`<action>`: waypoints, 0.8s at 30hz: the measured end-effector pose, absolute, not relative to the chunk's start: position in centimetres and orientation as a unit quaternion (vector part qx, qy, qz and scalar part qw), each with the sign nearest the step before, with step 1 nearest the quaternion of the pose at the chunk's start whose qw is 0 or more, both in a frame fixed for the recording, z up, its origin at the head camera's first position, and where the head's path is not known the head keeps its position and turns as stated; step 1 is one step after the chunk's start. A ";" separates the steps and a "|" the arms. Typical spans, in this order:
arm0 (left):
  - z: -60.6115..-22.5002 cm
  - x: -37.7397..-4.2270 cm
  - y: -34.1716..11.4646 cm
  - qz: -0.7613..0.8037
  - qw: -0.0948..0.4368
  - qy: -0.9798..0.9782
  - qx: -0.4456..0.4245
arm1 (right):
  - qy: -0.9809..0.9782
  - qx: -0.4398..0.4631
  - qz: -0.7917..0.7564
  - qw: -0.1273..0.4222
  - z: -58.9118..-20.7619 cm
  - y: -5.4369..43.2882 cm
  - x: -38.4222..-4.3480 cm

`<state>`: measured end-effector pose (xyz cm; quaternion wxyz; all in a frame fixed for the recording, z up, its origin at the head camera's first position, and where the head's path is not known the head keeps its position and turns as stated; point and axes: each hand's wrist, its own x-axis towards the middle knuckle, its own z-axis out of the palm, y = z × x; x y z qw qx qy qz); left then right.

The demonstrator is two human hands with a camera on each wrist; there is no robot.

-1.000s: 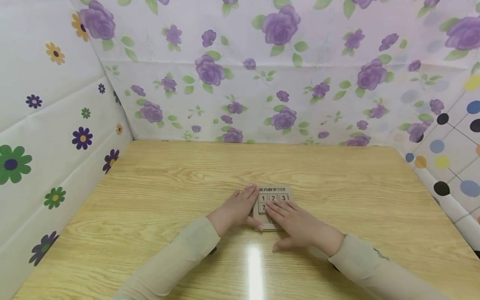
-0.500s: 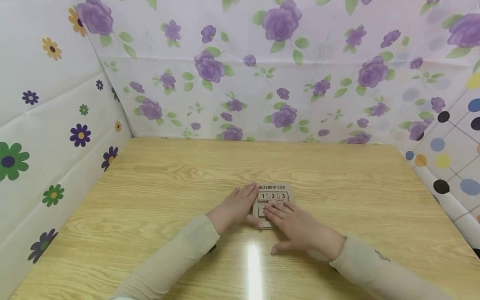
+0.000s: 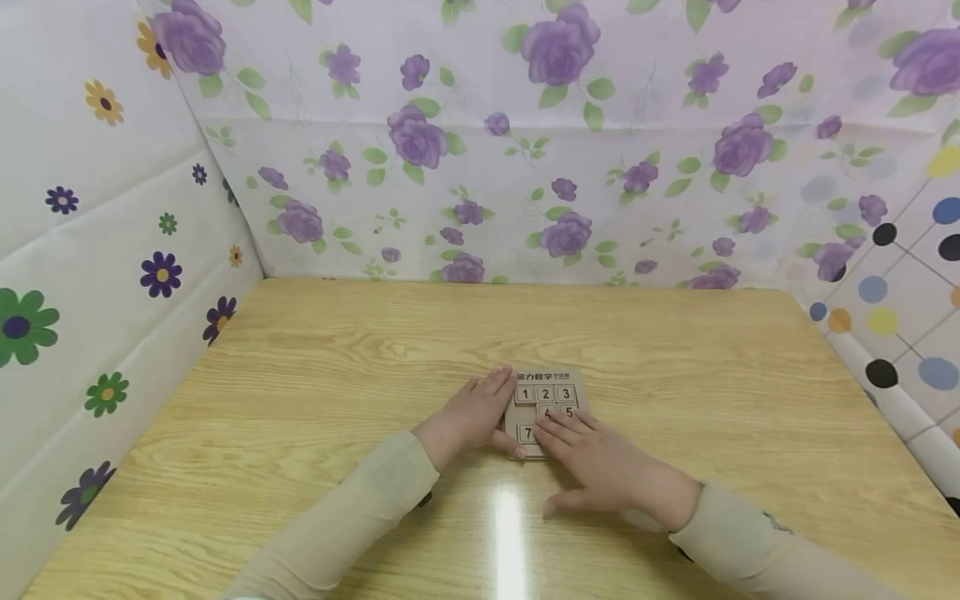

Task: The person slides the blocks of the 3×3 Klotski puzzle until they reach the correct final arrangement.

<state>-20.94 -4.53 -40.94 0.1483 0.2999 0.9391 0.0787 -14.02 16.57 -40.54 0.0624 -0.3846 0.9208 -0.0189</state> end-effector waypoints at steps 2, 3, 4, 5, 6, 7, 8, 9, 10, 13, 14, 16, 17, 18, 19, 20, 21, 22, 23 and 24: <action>-41.0 -20.9 -4.5 0.079 0.147 0.939 0.300 | 0.927 -0.370 -0.025 0.061 -40.5 16.9 -14.1; -41.0 -20.9 -4.5 0.080 0.147 0.939 0.299 | 0.929 -0.363 -0.026 0.059 -40.5 17.0 -14.2; -41.0 -20.9 -4.5 0.079 0.147 0.940 0.299 | 0.932 -0.358 -0.027 0.058 -40.5 17.2 -14.3; -41.0 -20.8 -4.5 0.078 0.147 0.940 0.298 | 0.933 -0.354 -0.028 0.058 -40.4 17.3 -14.4; -41.0 -20.8 -4.5 0.078 0.146 0.940 0.297 | 0.934 -0.351 -0.029 0.058 -40.3 17.4 -14.5; -40.9 -20.8 -4.5 0.078 0.146 0.940 0.297 | 0.935 -0.349 -0.031 0.059 -40.3 17.6 -14.5; -40.9 -20.8 -4.5 0.078 0.147 0.940 0.297 | 0.935 -0.347 -0.032 0.062 -40.3 17.7 -14.6; -40.9 -20.8 -4.5 0.079 0.147 0.940 0.297 | 0.935 -0.347 -0.032 0.063 -40.3 17.8 -14.7; -40.9 -20.8 -4.5 0.079 0.147 0.940 0.297 | 0.935 -0.347 -0.035 0.066 -40.4 17.9 -14.8; -40.9 -20.8 -4.5 0.077 0.149 0.940 0.298 | 0.934 -0.349 -0.043 0.067 -40.7 18.1 -15.1; -40.8 -20.8 -4.5 0.076 0.149 0.940 0.299 | 0.934 -0.349 -0.045 0.067 -40.8 18.1 -15.2; -40.8 -20.8 -4.5 0.074 0.149 0.940 0.298 | 0.933 -0.352 -0.048 0.064 -40.8 18.1 -15.2; -40.8 -20.8 -4.5 0.074 0.149 0.940 0.298 | 0.932 -0.354 -0.048 0.063 -40.7 18.0 -15.3; -40.8 -20.9 -4.5 0.074 0.148 0.940 0.298 | 0.931 -0.355 -0.049 0.063 -40.6 17.9 -15.3; -40.8 -20.8 -4.5 0.075 0.149 0.940 0.298 | 0.931 -0.358 -0.047 0.062 -40.6 17.8 -15.3; -40.8 -20.8 -4.5 0.075 0.148 0.940 0.298 | 0.930 -0.359 -0.047 0.063 -40.5 17.7 -15.3; -40.7 -20.8 -4.5 0.075 0.149 0.940 0.297 | 0.929 -0.362 -0.047 0.062 -40.5 17.6 -15.3; -40.7 -20.8 -4.5 0.076 0.150 0.940 0.297 | 0.928 -0.365 -0.047 0.063 -40.4 17.4 -15.3; -40.7 -20.8 -4.5 0.075 0.149 0.940 0.298 | 0.927 -0.366 -0.045 0.064 -40.4 17.2 -15.4; -40.7 -20.8 -4.5 0.075 0.149 0.940 0.298 | 0.927 -0.368 -0.044 0.065 -40.4 17.0 -15.4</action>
